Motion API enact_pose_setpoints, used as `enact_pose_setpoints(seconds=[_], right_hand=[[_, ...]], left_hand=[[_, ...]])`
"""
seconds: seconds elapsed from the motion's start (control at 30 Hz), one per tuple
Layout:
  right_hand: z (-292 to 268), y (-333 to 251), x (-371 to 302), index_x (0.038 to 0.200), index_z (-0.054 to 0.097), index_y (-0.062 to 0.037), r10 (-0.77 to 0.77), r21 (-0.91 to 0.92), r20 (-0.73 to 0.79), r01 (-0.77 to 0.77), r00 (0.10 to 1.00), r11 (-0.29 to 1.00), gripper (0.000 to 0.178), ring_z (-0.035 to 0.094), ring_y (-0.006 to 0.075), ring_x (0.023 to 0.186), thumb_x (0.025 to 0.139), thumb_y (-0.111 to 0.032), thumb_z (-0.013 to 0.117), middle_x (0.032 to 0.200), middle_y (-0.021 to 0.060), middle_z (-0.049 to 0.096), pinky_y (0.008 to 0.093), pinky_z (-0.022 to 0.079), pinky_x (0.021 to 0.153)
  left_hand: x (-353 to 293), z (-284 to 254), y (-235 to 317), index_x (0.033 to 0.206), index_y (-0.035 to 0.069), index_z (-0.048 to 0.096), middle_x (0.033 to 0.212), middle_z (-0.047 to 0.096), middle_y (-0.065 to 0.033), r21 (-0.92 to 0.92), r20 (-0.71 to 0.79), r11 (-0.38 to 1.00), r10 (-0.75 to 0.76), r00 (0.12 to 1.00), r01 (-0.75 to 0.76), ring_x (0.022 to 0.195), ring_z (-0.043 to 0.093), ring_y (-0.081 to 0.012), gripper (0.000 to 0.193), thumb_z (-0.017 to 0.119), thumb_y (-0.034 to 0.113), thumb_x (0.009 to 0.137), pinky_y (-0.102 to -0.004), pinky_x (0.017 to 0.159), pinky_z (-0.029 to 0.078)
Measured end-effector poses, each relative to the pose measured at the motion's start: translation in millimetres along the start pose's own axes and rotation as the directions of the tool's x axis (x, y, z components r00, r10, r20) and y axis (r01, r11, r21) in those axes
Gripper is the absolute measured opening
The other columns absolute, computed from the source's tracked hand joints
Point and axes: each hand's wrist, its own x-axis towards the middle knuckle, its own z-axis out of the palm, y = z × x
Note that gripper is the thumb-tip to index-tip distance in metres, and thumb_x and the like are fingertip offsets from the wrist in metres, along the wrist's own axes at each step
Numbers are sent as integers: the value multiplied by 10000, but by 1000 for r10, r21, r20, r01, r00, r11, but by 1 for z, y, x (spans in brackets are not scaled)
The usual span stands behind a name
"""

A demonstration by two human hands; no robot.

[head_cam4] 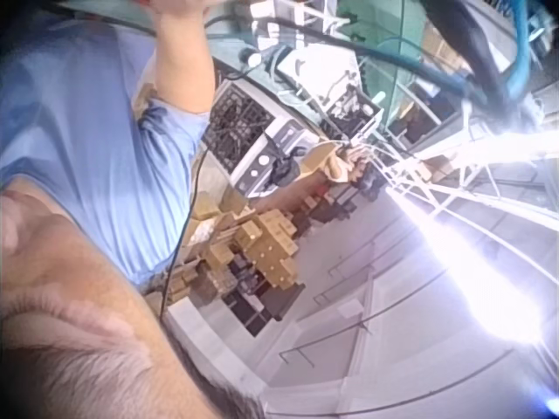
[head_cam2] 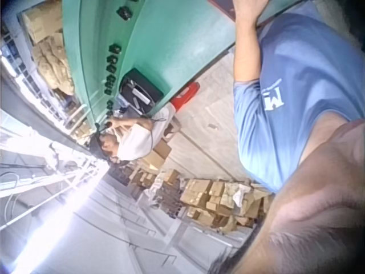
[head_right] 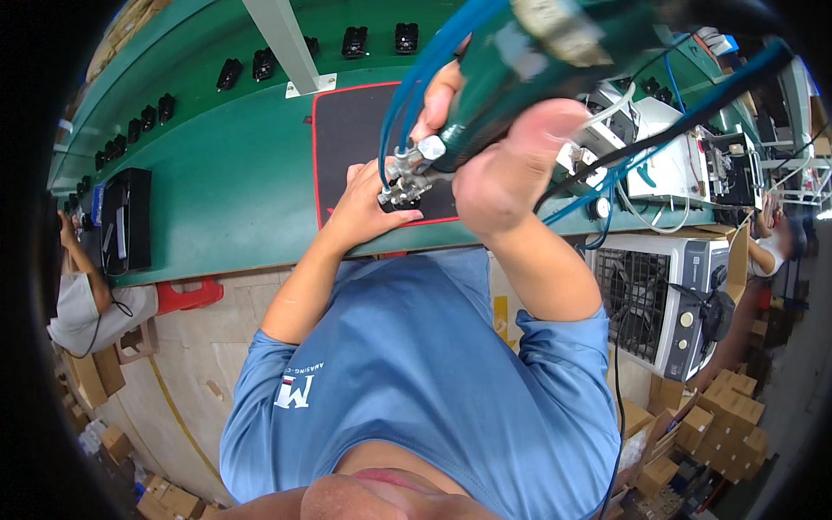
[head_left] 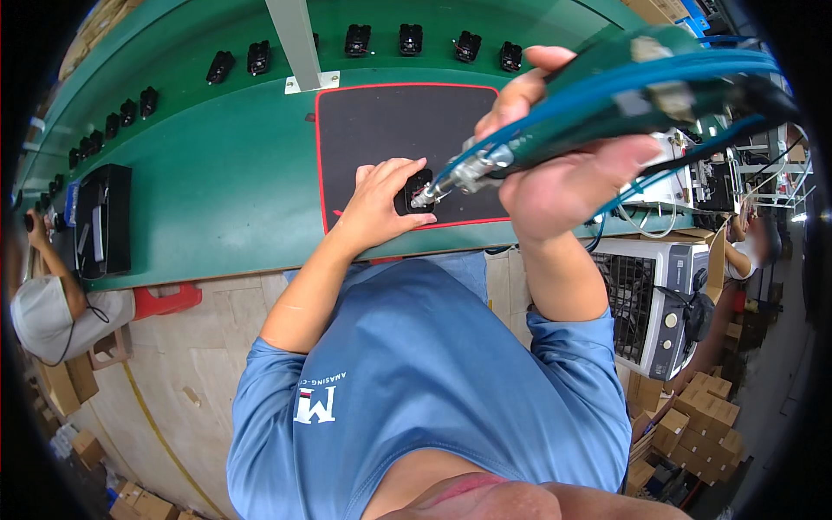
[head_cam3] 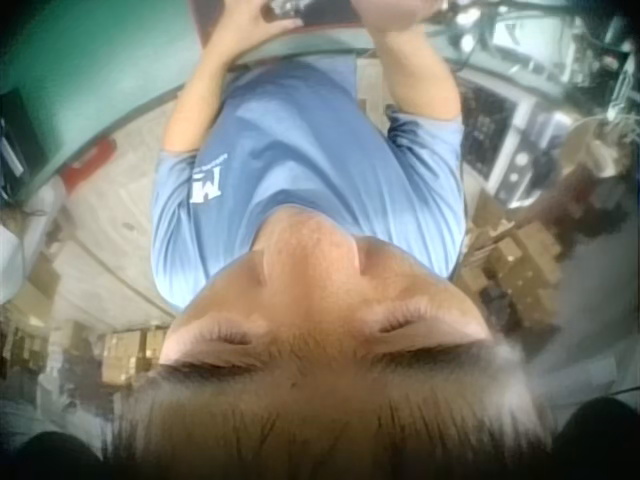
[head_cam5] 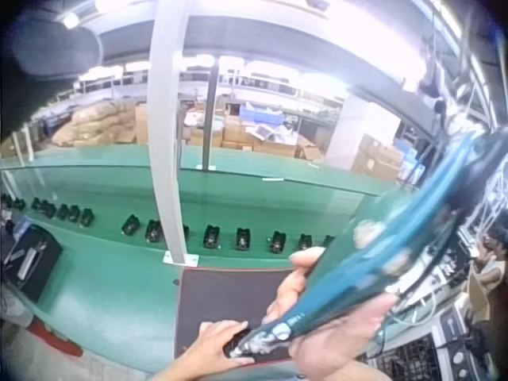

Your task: Using a pneumatic screwdriver to secure components on an assembly line.

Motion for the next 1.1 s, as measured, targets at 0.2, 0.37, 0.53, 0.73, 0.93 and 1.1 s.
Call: enact_pose_setpoints(seconds=[0.2, 0.37, 0.53, 0.73, 0.93, 1.1], right_hand=[[-1, 42, -15, 1225, 537, 28, 26, -101, -77, -34, 997, 994, 1090, 552, 146, 606, 812, -950, 294, 705, 88, 589, 284, 492, 553], [3, 48, -22, 1195, 554, 25, 36, -99, -106, -46, 994, 994, 1075, 555, 147, 619, 812, -949, 310, 694, 76, 585, 281, 484, 556], [1, 44, -19, 1203, 560, -6, 71, -106, -101, -82, 992, 991, 1085, 554, 161, 606, 785, -974, 302, 707, 78, 580, 290, 484, 566], [-5, -1, 8, 1239, 551, 19, -9, -170, -122, -12, 992, 985, 1099, 563, 189, 585, 821, -953, 255, 744, 100, 599, 317, 509, 559], [-16, -26, 29, 1259, 565, 14, -184, 207, 154, 151, 971, 967, 1125, 578, 184, 651, 809, -964, 238, 808, 91, 590, 322, 486, 559], [-21, -12, 27, 1186, 584, -6, -108, 9, -12, 108, 994, 994, 1047, 550, 187, 617, 857, -924, 203, 740, 109, 576, 344, 474, 563]], left_hand=[[0, 0, 2, 1387, 84, 573, 1303, 601, -123, -38, 4, 999, -26, 1000, 26, 1202, 554, -272, 844, 910, 351, 661, -391, 1018, 343], [0, -1, 5, 1368, 80, 582, 1293, 610, -119, -26, -19, 1000, 4, 1000, -4, 1194, 558, -274, 829, 910, 346, 655, -394, 1014, 343], [-1, 1, 1, 1374, 78, 577, 1296, 607, -119, -17, -22, 1000, 12, 1000, -12, 1195, 558, -273, 836, 909, 351, 658, -395, 1014, 344], [0, 2, 0, 1405, 75, 557, 1303, 595, -131, -2, 20, 1000, -18, 1000, 18, 1203, 556, -271, 859, 904, 375, 678, -396, 1017, 344], [0, 1, 1, 1401, 74, 564, 1306, 596, -132, 10, -12, 1000, -5, 1000, 5, 1213, 551, -274, 840, 890, 397, 697, -400, 1029, 339], [0, 1, 1, 1385, 73, 575, 1320, 594, -124, -14, 6, 1000, -21, 1000, 22, 1230, 542, -271, 820, 897, 364, 688, -391, 1041, 339]])
